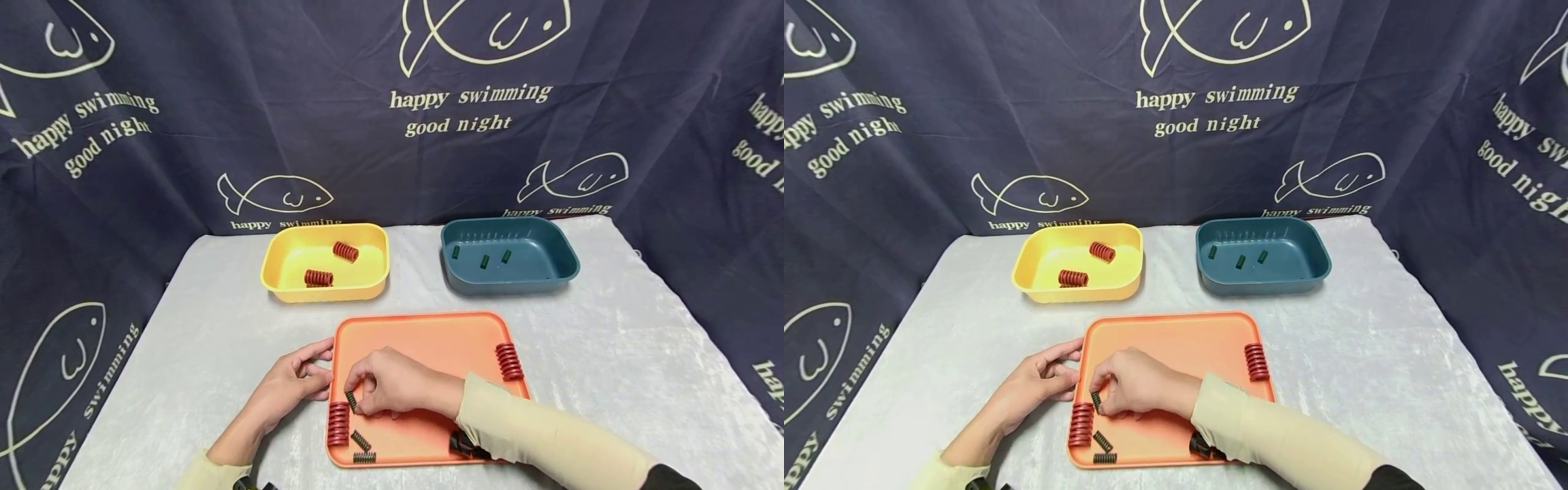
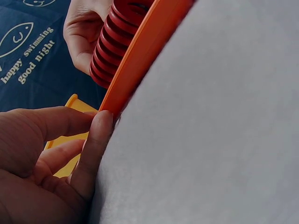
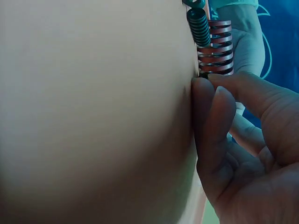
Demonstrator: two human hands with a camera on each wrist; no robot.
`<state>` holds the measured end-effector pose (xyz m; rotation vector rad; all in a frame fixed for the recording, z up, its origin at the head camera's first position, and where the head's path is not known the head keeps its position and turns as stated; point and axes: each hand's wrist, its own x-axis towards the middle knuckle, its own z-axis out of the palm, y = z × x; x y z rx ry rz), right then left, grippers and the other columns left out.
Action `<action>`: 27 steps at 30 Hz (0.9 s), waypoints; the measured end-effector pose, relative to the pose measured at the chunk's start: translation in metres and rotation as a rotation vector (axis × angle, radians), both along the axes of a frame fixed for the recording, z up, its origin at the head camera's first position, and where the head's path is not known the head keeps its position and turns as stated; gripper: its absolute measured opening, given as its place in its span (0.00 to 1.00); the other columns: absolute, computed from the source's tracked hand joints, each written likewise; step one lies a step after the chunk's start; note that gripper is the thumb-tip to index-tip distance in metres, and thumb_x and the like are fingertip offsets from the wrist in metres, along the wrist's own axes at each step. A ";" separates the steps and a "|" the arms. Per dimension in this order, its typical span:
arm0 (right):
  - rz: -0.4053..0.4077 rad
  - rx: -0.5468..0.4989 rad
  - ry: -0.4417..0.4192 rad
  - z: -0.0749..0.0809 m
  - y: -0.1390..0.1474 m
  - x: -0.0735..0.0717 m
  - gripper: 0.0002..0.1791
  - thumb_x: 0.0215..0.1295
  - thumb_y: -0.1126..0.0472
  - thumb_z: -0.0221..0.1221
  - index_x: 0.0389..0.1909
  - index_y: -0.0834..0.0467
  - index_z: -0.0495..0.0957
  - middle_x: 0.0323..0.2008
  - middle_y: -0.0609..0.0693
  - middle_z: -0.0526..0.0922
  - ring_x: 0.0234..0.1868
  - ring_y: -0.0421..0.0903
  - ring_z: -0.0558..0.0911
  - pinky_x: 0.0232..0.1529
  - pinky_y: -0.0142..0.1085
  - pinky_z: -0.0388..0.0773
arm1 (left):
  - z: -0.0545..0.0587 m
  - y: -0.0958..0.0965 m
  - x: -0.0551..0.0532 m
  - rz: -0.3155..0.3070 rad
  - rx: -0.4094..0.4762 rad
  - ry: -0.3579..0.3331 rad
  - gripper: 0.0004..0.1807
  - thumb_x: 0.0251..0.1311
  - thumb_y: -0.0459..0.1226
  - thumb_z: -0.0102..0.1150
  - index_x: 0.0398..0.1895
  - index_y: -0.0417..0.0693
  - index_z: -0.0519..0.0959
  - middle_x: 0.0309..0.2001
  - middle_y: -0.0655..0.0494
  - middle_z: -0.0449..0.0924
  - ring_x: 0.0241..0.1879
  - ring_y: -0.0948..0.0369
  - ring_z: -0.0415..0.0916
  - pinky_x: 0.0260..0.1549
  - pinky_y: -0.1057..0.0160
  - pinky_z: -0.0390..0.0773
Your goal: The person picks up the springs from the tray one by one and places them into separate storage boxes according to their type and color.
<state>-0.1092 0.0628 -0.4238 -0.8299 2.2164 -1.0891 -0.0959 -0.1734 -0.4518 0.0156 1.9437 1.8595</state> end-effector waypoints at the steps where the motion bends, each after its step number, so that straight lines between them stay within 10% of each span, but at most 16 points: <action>1: 0.006 0.004 0.017 0.000 0.000 0.000 0.12 0.56 0.69 0.73 0.39 0.54 0.86 0.14 0.35 0.79 0.09 0.34 0.74 0.13 0.30 0.78 | 0.000 0.000 0.000 0.000 0.000 0.000 0.36 0.64 0.24 0.63 0.76 0.39 0.65 0.62 0.38 0.70 0.45 0.57 0.82 0.41 0.56 0.89; 15: 0.043 0.019 0.180 -0.003 0.004 0.000 0.11 0.55 0.64 0.73 0.39 0.53 0.86 0.17 0.32 0.77 0.13 0.28 0.73 0.21 0.23 0.76 | -0.001 0.000 0.001 -0.003 -0.002 0.004 0.37 0.63 0.24 0.64 0.76 0.38 0.66 0.61 0.38 0.70 0.44 0.57 0.82 0.40 0.57 0.89; 27: -0.066 -0.285 -0.346 -0.004 0.037 -0.017 0.13 0.60 0.74 0.62 0.45 0.62 0.84 0.29 0.56 0.88 0.21 0.47 0.83 0.20 0.41 0.87 | -0.001 0.000 0.001 -0.012 0.005 0.008 0.37 0.63 0.24 0.63 0.76 0.38 0.65 0.62 0.38 0.69 0.45 0.57 0.83 0.41 0.57 0.89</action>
